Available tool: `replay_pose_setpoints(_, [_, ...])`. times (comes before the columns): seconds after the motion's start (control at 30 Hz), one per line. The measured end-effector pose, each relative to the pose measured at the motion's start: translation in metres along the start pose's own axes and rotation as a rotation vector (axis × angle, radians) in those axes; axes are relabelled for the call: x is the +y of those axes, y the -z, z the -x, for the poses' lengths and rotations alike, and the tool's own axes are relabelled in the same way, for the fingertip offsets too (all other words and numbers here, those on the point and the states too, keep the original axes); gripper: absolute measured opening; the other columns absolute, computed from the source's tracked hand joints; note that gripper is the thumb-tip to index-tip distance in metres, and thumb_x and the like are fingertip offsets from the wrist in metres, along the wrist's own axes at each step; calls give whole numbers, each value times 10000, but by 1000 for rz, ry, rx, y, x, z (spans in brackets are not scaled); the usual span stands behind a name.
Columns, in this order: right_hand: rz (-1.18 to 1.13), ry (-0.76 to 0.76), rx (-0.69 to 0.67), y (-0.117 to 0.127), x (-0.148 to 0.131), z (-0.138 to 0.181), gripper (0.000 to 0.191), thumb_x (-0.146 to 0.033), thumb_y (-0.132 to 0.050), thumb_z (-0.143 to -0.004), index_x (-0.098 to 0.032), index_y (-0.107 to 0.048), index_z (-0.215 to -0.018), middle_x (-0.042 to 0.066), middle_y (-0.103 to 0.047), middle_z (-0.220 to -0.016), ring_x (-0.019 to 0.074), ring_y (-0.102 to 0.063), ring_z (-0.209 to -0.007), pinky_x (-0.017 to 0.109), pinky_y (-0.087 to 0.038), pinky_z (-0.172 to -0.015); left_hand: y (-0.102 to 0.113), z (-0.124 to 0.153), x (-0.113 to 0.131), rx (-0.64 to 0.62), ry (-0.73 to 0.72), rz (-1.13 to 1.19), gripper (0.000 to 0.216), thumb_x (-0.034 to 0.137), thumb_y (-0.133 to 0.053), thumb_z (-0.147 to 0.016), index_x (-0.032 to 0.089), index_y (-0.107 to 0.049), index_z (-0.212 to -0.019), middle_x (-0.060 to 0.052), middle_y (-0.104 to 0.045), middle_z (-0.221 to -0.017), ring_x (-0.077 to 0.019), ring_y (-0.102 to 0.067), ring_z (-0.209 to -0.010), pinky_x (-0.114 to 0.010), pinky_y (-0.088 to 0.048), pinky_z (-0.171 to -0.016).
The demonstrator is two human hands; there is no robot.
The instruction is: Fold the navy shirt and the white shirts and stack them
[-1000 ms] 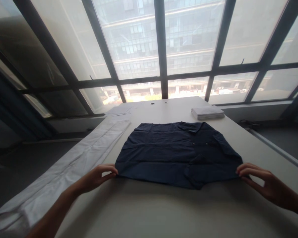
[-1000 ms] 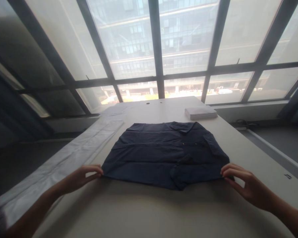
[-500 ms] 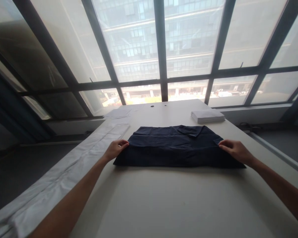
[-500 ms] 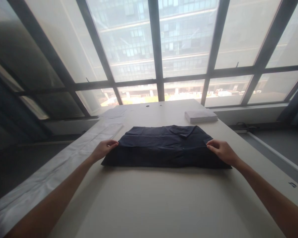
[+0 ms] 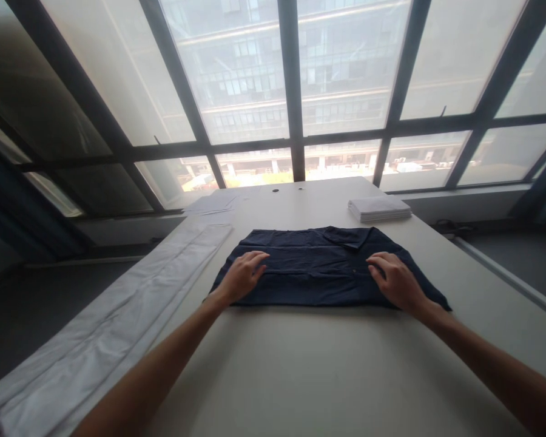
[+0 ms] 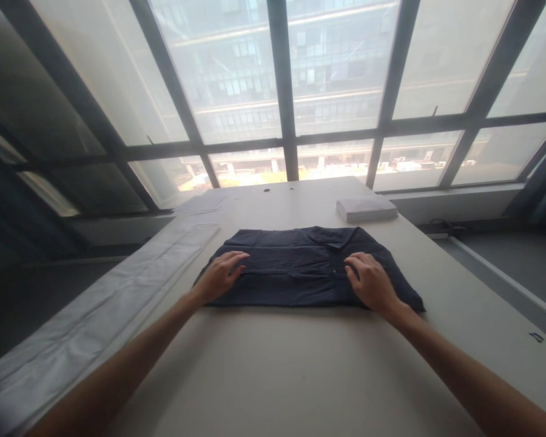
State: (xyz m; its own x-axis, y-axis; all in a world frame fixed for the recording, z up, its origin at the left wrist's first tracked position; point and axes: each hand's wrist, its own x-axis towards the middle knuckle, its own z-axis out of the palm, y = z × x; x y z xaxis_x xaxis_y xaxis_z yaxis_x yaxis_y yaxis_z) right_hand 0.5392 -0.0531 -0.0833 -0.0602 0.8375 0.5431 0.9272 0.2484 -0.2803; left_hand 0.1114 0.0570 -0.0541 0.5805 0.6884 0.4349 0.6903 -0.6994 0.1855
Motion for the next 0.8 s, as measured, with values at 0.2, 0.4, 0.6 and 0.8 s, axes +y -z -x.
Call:
replay_pose_setpoints(0.2, [27,61,-290,-60,-85,-7,540,-312,-390,-969,-99,-481,-1457,158,-423,-1544,283,-349,-1444,477,-297,-1170,-63,-30,106,-165,-163,88,430,297,-419,-1010,228,-513,-1424,-74,-536,-1466,-223,-453,-1386,-430,-343,-1163])
replay_pose_setpoints(0.4, [117,101,-417,-74,-93,9,664,-326,-376,-948,-67,-289,-1553,149,-180,-1632,270,-136,-1521,524,-126,-1215,-96,-14,115,-342,-150,-16,638,481,-330,-1030,164,-237,-1576,-112,-237,-1627,-238,-155,-1520,-466,-148,-1226])
replay_pose_setpoints(0.6, [69,89,-414,-73,-90,6,670,-327,-405,-931,-93,-310,-1552,163,-193,-1624,282,-155,-1516,539,-136,-1209,-98,-14,111,-341,-156,-24,656,507,-287,-1031,181,-191,-1592,-103,-215,-1632,-235,-125,-1525,-466,-87,-1230])
replay_pose_setpoints(0.8, [32,77,-425,-72,-90,6,675,-315,-402,-929,-104,-289,-1561,158,-182,-1626,283,-148,-1517,545,-129,-1206,-99,-14,110,-359,-155,-34,653,508,-306,-1026,216,-177,-1596,-79,-190,-1643,-244,-116,-1527,-482,-76,-1227])
